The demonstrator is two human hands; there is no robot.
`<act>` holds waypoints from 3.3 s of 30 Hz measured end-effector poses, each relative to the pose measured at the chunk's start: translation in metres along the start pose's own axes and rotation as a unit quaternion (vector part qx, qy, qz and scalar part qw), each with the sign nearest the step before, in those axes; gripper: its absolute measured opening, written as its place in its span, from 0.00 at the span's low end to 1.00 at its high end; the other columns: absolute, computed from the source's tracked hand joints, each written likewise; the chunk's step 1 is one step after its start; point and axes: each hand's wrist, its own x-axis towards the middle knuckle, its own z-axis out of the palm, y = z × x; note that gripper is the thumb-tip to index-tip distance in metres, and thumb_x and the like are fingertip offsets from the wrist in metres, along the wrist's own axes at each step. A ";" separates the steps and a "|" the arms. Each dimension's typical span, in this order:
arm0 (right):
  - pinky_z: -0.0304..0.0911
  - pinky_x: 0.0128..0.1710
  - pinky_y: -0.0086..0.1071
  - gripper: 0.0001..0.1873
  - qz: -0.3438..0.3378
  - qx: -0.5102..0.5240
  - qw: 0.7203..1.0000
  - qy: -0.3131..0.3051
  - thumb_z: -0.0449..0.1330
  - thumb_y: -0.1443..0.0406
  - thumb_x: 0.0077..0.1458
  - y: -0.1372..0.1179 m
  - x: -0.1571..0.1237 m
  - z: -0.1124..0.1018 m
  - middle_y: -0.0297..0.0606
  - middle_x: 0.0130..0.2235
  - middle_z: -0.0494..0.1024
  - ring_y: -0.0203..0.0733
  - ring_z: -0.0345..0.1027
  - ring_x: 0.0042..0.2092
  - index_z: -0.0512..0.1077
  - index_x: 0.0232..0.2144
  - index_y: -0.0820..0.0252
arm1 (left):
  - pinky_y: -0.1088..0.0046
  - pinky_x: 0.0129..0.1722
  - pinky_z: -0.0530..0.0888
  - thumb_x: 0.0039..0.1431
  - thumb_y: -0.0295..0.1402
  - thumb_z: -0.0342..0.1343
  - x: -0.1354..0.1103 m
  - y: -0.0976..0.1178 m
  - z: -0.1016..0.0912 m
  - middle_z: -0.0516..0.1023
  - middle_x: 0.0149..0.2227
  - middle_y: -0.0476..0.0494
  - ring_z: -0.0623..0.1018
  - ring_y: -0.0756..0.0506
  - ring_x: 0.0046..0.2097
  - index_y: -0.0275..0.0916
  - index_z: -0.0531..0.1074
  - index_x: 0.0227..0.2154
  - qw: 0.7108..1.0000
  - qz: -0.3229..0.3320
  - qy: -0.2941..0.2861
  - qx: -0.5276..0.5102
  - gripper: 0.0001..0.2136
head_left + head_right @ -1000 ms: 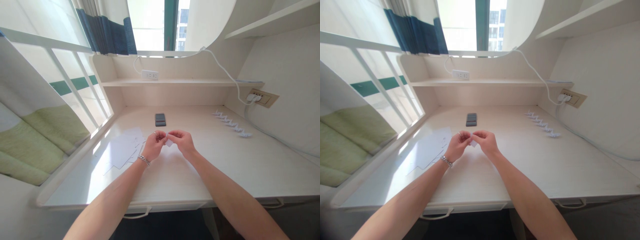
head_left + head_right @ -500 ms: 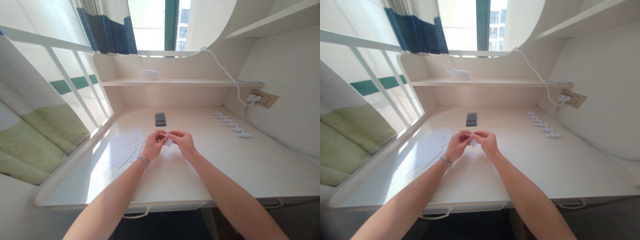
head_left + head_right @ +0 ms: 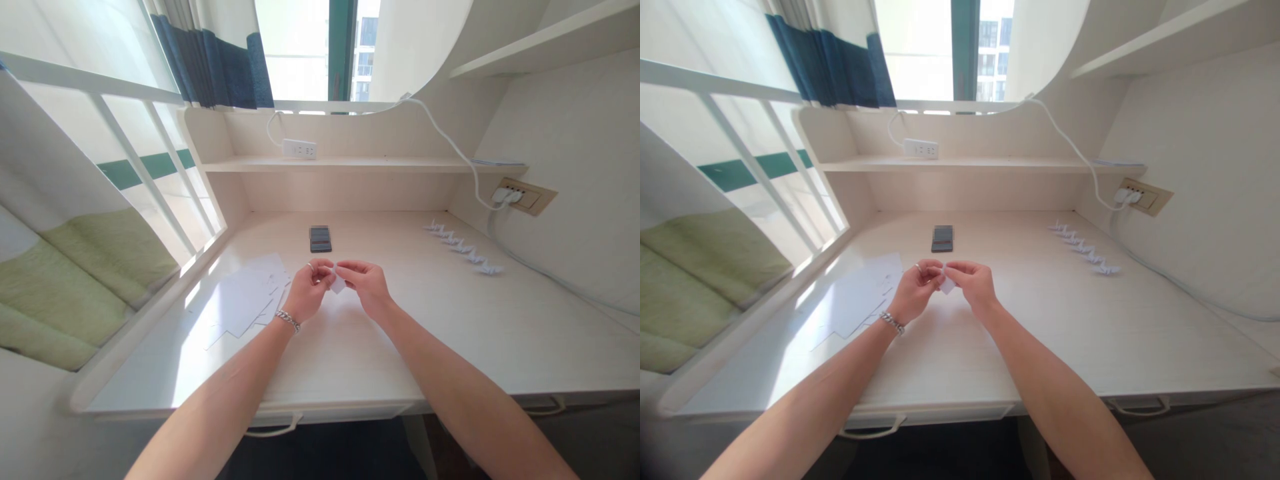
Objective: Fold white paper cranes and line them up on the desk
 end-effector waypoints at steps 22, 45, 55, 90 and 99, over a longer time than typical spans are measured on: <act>0.66 0.35 0.37 0.23 -0.034 -0.024 0.999 -0.017 0.73 0.61 0.33 0.002 0.005 -0.006 0.37 0.30 0.81 0.40 0.71 0.31 0.79 0.36 0.59 | 0.69 0.36 0.73 0.54 0.29 0.59 -0.004 0.005 0.004 0.76 0.31 0.47 0.77 0.47 0.35 0.40 0.70 0.46 0.998 0.001 0.004 0.060 0.15; 0.66 0.37 0.37 0.11 -0.145 -0.085 0.986 0.001 0.69 0.62 0.40 0.015 0.012 -0.006 0.36 0.29 0.78 0.41 0.71 0.33 0.74 0.27 0.58 | 0.70 0.31 0.72 0.53 0.38 0.60 -0.002 0.007 0.002 0.78 0.28 0.44 0.76 0.47 0.30 0.37 0.72 0.33 0.994 -0.063 -0.016 0.091 0.10; 0.65 0.34 0.35 0.16 -0.077 -0.127 0.987 -0.054 0.69 0.65 0.36 0.009 0.015 -0.014 0.34 0.27 0.77 0.39 0.71 0.30 0.75 0.32 0.62 | 0.69 0.35 0.72 0.57 0.40 0.55 -0.006 0.013 0.002 0.80 0.31 0.43 0.77 0.45 0.33 0.38 0.74 0.30 0.973 -0.035 -0.029 0.226 0.10; 0.62 0.30 0.31 0.13 -0.023 -0.242 0.957 -0.156 0.61 0.56 0.49 0.015 0.007 -0.006 0.35 0.24 0.73 0.37 0.67 0.27 0.71 0.24 0.61 | 0.72 0.30 0.70 0.50 0.41 0.62 0.002 0.004 -0.005 0.78 0.26 0.46 0.75 0.47 0.30 0.36 0.75 0.26 0.991 -0.041 0.095 0.087 0.11; 0.58 0.26 0.29 0.13 -0.015 -0.241 0.962 -0.127 0.63 0.57 0.47 0.009 0.005 -0.005 0.33 0.21 0.71 0.35 0.64 0.25 0.72 0.23 0.62 | 0.73 0.29 0.70 0.50 0.39 0.62 0.004 0.000 -0.005 0.77 0.25 0.46 0.74 0.49 0.28 0.35 0.75 0.27 0.992 -0.057 0.068 0.084 0.11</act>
